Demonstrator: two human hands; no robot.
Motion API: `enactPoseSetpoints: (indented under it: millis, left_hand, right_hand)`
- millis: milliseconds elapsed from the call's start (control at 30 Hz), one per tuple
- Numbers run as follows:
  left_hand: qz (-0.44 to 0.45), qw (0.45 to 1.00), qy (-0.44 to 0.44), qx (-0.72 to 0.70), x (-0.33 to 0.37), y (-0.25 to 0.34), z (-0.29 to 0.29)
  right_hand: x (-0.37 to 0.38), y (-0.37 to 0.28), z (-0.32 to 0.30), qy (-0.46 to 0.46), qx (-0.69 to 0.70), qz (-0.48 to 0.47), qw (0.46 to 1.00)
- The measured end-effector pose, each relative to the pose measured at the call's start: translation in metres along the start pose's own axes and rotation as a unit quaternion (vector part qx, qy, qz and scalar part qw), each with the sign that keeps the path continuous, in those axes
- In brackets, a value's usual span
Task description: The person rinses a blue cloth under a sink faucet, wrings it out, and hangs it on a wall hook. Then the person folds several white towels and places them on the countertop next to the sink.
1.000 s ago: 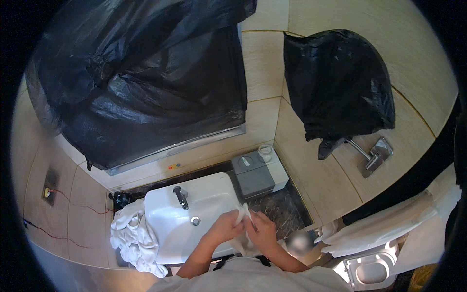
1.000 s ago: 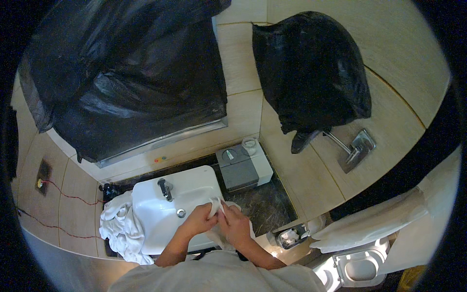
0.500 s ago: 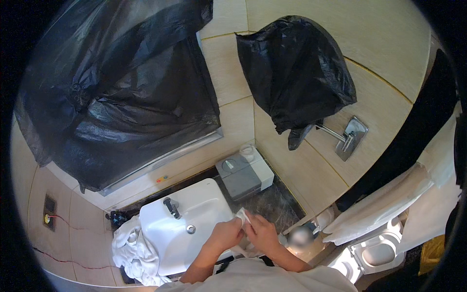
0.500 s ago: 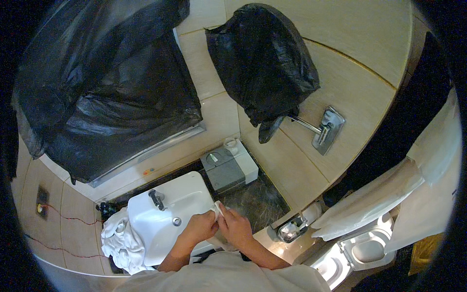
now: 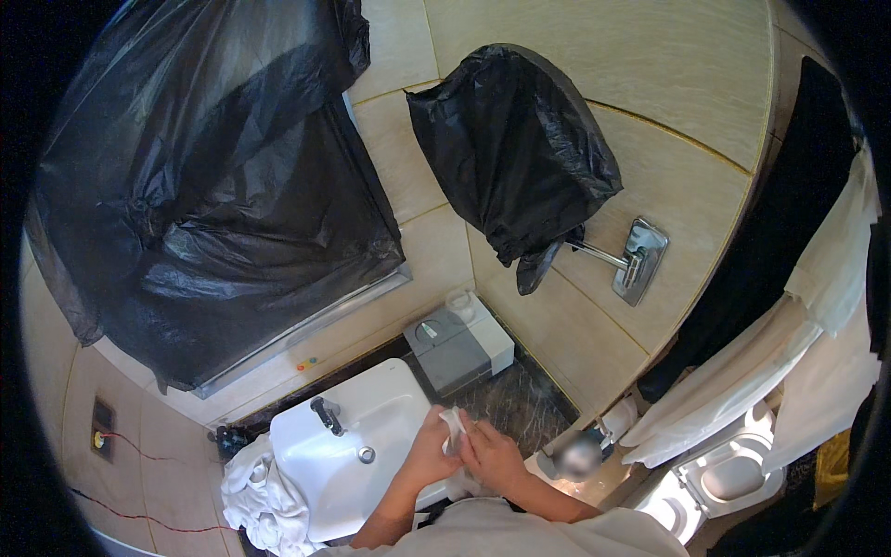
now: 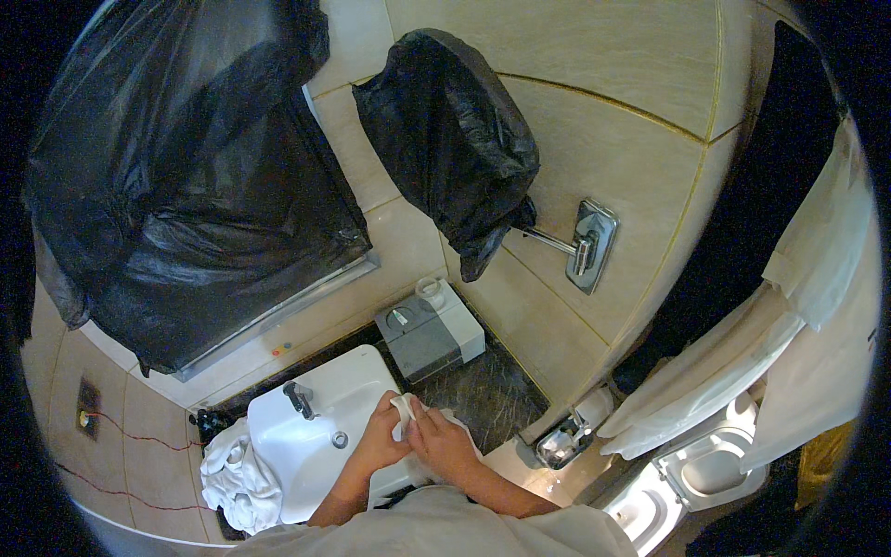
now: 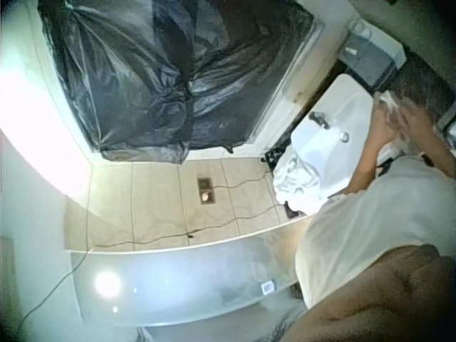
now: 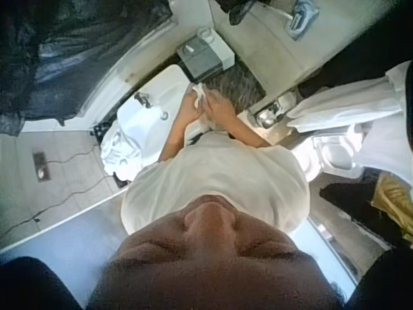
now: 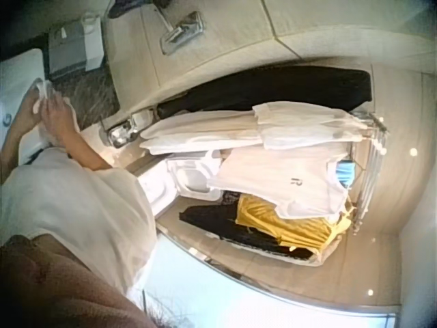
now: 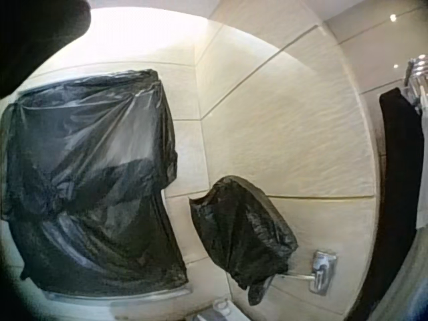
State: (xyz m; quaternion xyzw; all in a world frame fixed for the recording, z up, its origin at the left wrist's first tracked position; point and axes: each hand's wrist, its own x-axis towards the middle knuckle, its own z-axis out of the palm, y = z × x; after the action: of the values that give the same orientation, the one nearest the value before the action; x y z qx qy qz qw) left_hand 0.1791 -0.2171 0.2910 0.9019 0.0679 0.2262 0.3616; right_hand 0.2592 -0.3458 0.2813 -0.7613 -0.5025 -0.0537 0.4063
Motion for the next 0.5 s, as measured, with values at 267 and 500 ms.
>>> enactPoseSetpoints:
  millis: [267,500]
  left_hand:
    - [-0.132,0.896,0.011,-0.424,-0.01,-0.022,-0.01]
    - [-0.118,0.962,-0.027,-0.246,-0.013,-0.012,-0.024]
  right_hand:
    - [0.009,-0.015,-0.009,-0.061,-0.022,-0.051,0.997]
    - [0.02,0.028,-0.009,-0.125,0.303,0.008,0.945]
